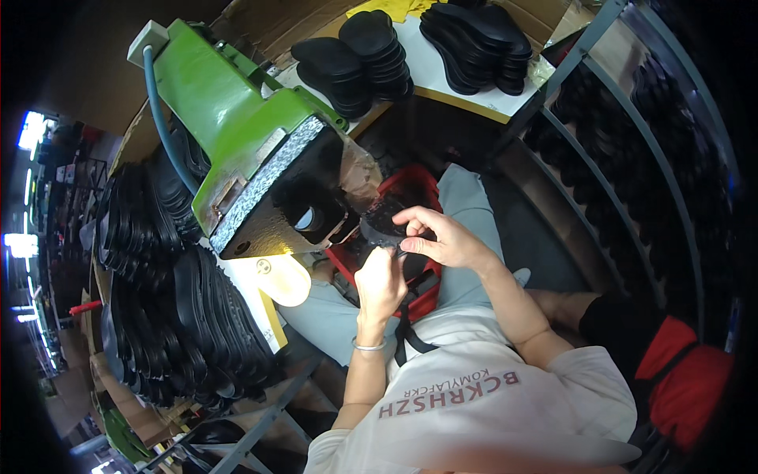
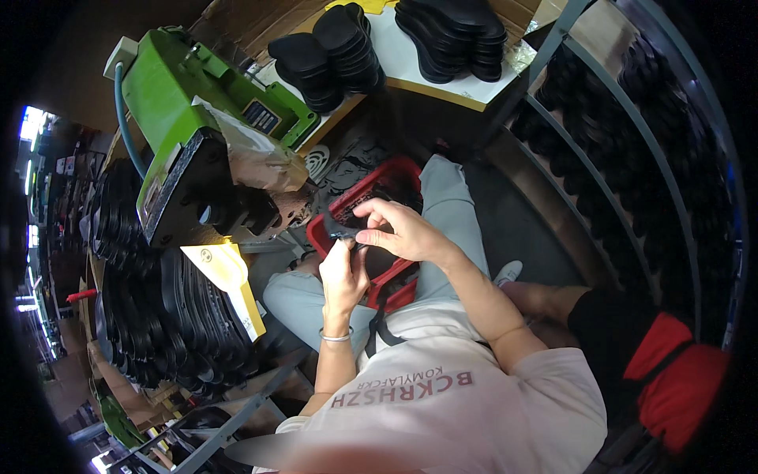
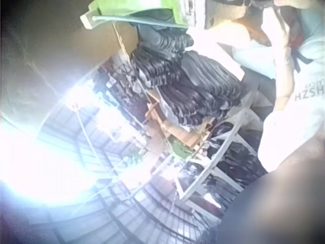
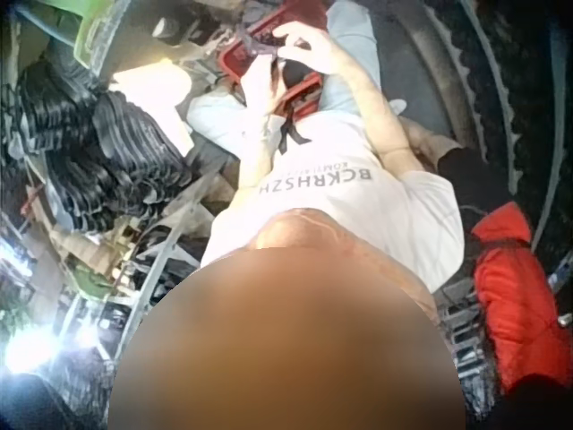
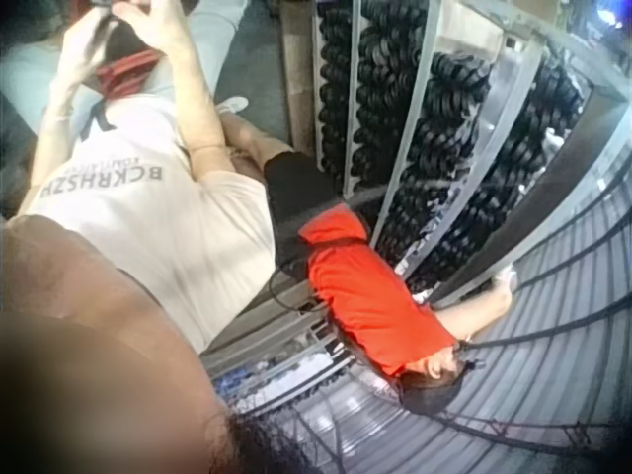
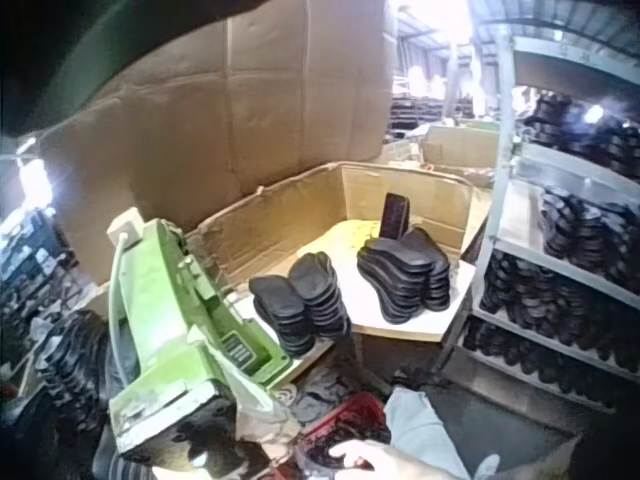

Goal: Operating a specialized hydraulic press to shape or bond shoe sole components in a manufacturing assembly line.

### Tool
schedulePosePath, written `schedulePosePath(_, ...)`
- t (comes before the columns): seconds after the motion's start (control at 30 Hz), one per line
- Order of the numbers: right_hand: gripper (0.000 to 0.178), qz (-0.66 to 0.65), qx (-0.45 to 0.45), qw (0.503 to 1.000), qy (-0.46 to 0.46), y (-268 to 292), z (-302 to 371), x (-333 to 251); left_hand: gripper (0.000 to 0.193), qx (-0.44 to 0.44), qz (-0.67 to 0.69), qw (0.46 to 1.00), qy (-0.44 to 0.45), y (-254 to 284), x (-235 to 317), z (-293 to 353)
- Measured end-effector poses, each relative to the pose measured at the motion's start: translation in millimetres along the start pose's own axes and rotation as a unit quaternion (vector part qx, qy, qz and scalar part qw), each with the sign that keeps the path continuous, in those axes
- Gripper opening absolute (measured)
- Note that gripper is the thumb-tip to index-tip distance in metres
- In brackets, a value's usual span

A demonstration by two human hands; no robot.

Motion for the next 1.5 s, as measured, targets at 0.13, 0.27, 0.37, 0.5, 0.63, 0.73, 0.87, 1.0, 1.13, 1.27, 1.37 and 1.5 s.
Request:
schedulePosePath(0.13,0.013,0.023,0.060,0.997,0.034,4,5,7,0.018,-0.008,0.028,0.999,0.017,2,1,2)
schedulePosePath(0.27,0.010,-0.169,0.166,0.962,-0.136,17,3,36,0.020,-0.028,0.042,0.997,0.055,7,-2,10)
schedulePosePath(0.37,0.010,-0.277,0.183,0.927,-0.176,20,6,55,0.022,-0.016,0.032,0.998,0.051,14,0,15)
schedulePosePath(0.5,0.009,-0.308,0.271,0.896,-0.170,55,4,45,0.023,-0.022,0.048,0.996,0.067,30,-2,22)
schedulePosePath(0.63,0.010,-0.211,0.317,0.916,-0.122,146,-9,53,0.012,0.106,0.061,0.970,0.210,80,-50,51)
schedulePosePath(0.73,0.016,0.000,0.230,0.955,-0.187,92,-4,64,0.017,0.096,0.086,0.968,0.217,70,-42,39)
schedulePosePath(0.87,0.057,-0.076,0.049,0.982,-0.168,17,30,78,0.018,0.129,0.105,0.959,0.229,60,-37,15)
schedulePosePath(1.0,0.054,-0.028,-0.194,0.947,-0.255,-43,87,80,0.013,0.156,0.173,0.947,0.223,48,-34,-6)
schedulePosePath(1.13,0.043,-0.149,-0.119,0.926,-0.327,-45,120,84,0.012,0.106,-0.086,0.991,0.018,49,-17,-31)
schedulePosePath(1.27,0.043,-0.200,-0.111,0.916,-0.329,-20,133,84,0.020,0.113,-0.096,0.988,0.034,55,-17,-28)
schedulePosePath(1.37,0.049,-0.272,-0.037,0.904,-0.329,20,126,76,0.023,0.155,0.030,0.977,0.146,59,-33,-14)
schedulePosePath(1.5,0.042,-0.277,0.125,0.914,-0.269,83,102,64,0.026,0.100,0.035,0.981,0.163,48,-27,-13)
Point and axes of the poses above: each hand's wrist, its own z-axis away from the middle knuckle, its own y-axis out of the back of the hand, x = y × z, the point moved 8 cm from there along -z, towards the middle knuckle, and after that the axes turned 13 degrees about x, right-handed, at the moved point
